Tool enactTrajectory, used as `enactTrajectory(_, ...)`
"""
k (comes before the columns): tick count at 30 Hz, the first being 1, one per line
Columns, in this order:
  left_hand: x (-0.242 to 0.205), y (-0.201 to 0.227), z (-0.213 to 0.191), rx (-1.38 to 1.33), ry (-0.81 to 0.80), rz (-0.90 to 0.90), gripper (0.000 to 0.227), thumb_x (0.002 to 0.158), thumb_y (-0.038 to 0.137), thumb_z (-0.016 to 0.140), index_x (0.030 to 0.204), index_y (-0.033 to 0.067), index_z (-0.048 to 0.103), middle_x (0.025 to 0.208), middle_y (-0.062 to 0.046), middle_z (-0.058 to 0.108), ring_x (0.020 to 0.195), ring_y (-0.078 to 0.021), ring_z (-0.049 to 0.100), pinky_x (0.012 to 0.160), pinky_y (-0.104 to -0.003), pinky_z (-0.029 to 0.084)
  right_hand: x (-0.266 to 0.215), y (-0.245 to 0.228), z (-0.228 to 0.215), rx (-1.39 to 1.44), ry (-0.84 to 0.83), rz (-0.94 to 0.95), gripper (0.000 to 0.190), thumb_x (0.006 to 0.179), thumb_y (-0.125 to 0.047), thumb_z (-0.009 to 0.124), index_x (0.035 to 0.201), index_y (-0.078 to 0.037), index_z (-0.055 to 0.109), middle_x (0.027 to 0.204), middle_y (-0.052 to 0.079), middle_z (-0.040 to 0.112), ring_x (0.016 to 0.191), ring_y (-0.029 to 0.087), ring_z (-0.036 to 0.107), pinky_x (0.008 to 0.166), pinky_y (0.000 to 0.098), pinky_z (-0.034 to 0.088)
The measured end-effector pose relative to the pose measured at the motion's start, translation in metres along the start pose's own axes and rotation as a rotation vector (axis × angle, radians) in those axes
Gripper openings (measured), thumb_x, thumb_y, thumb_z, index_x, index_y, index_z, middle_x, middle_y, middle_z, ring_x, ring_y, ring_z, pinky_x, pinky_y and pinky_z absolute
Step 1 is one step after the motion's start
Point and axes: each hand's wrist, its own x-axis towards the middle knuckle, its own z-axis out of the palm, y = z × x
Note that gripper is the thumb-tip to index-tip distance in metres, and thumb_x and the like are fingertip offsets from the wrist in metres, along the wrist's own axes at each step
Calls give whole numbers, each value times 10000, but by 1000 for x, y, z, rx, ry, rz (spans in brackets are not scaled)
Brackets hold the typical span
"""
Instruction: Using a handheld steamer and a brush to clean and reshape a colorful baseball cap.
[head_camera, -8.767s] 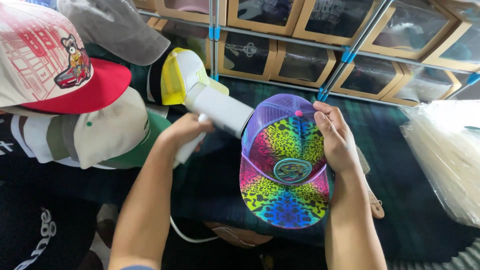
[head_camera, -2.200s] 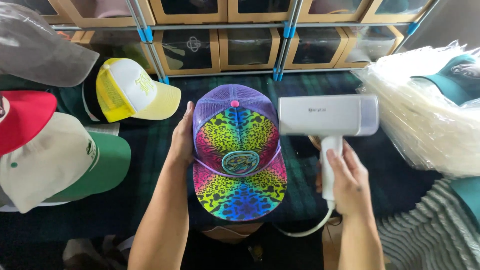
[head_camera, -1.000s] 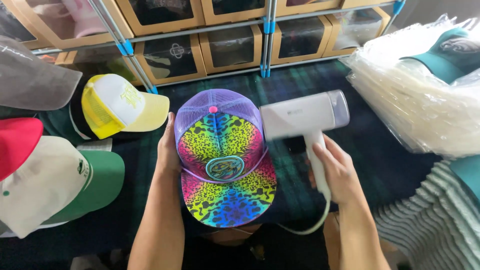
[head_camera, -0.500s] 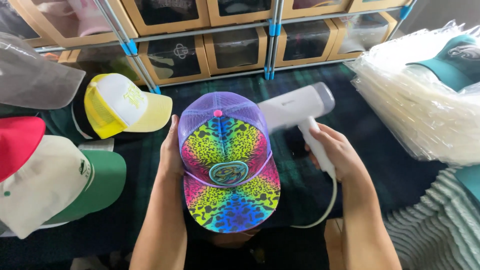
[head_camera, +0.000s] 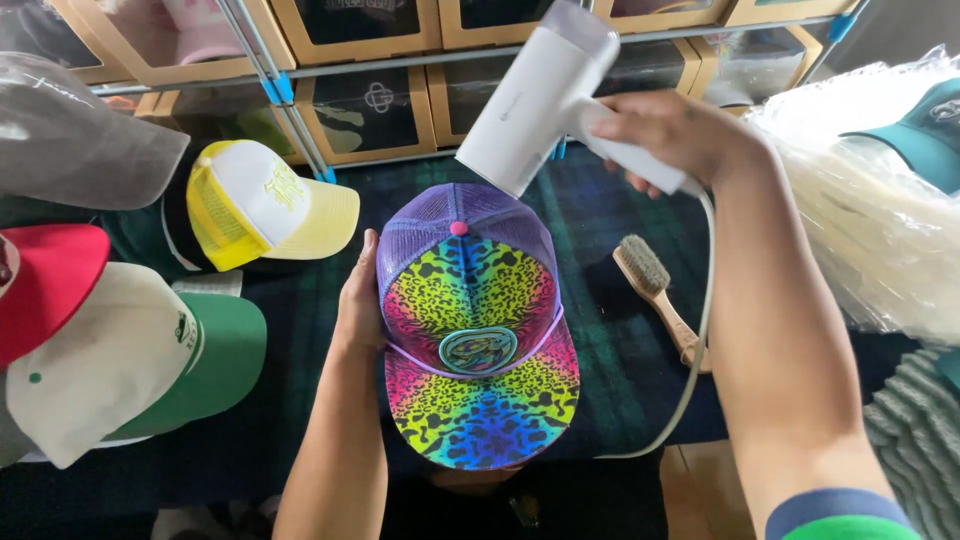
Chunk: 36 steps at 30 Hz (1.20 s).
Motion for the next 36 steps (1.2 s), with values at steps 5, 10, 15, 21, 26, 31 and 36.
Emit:
enactTrajectory(5,9,-8,-9,6,-49,39,600,908,556,534,1183,56,718,1060,-151,731,1017,-299,704,914,-430,570,57,55,-8,119,-219,50,620,955,-452,551,1464,-98,563,929,140,674,577,144,575,452,252,493)
enactTrajectory(10,13,-9,-9,49,-24,62,585,913,555,534,1150,55,725,1040,-131,728,994,-262,694,902,-406,570,35,111,2,114,-252,162,509,1030,-388,481,1445,-101,546,969,115,671,614,139,574,458,251,493)
enactTrajectory(15,12,-8,-10,7,-97,65,600,917,546,515,1173,45,721,1093,-169,745,1040,-302,712,944,-436,577,-27,167,21,521,-42,50,691,872,-446,654,1448,-78,562,804,103,640,449,139,569,344,260,476)
enactTrajectory(21,-1,3,0,33,-35,32,718,860,528,518,1395,64,633,1298,-135,701,1204,-255,665,1046,-389,533,-85,64,10,63,230,-12,683,939,-285,582,1595,-119,492,859,187,660,579,279,607,517,402,539)
enactTrajectory(26,6,-2,-9,47,-134,70,635,919,547,462,1248,56,696,1178,-170,736,1116,-309,707,997,-427,566,-76,-55,9,-393,137,-66,712,898,-416,588,1598,-327,494,658,132,609,578,223,609,678,338,465)
enactTrajectory(31,3,0,-8,110,-109,67,635,906,571,474,1181,59,728,1113,-160,754,1070,-288,719,965,-406,573,-44,-70,-1,-378,4,-142,622,926,-361,597,1544,-292,568,892,45,663,576,216,583,640,352,502)
enactTrajectory(36,9,-3,-13,94,-180,112,636,911,555,468,1234,59,701,1167,-163,733,1119,-290,710,1000,-413,579,5,36,-8,-13,22,3,508,1031,-349,514,1485,-132,575,944,185,701,610,248,583,490,345,489)
